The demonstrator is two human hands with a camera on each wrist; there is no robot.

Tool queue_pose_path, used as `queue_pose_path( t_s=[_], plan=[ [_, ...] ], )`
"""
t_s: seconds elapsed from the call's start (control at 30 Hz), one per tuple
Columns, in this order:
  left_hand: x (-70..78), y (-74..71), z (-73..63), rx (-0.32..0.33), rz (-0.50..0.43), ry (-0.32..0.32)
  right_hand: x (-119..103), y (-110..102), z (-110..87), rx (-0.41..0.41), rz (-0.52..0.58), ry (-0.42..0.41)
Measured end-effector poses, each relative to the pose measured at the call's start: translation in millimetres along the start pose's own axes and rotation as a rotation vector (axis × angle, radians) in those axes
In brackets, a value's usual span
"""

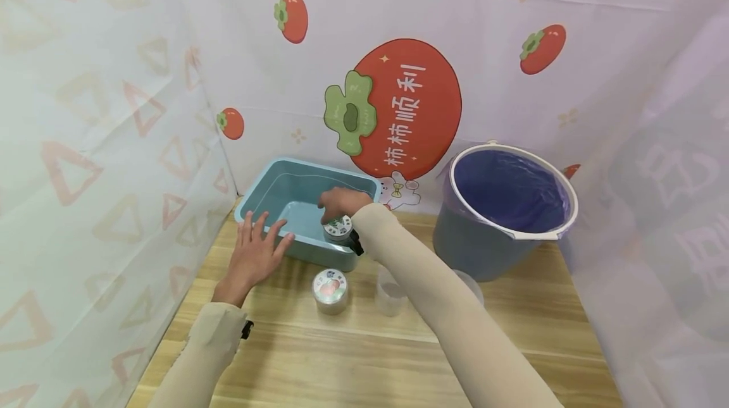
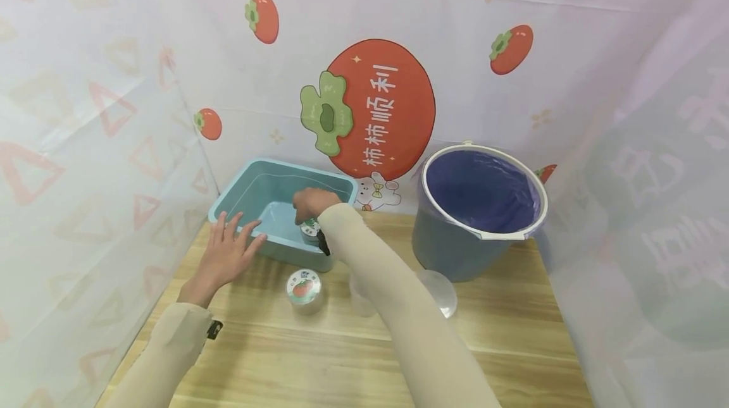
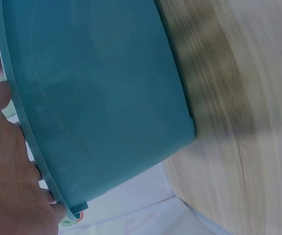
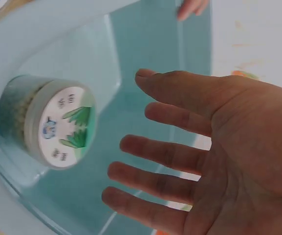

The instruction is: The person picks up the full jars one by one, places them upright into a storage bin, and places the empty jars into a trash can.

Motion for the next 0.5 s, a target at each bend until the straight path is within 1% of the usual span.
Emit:
queue_pose_path(
  t_s=[0.13, 0.27, 0.5],
  plan=[
    [-1.0, -0.5, 0.4, -0.001, 0.016, -0.002, -1.2, -8.5, -3.3, 0.029, -0.018, -0.002],
    [-2.2, -0.8, -0.1, 0.014, 0.03, 0.004, -2.3, -13.4, -8.8, 0.048, -0.035, -0.014],
    [-0.5, -0.5, -1.5, 0.026, 0.031, 0.004, 1.0, -21.6, -19.8, 0.123, -0.078, -0.05]
  ],
)
Point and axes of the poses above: each hand's wrist, its own z-axis towards the middle knuckle, its own y-axis out of the palm, x = y × z, the point moved 8 cm from there along z, towards the middle knuckle, and after that the axes turned 8 degrees about x, right-handed, at the moved point
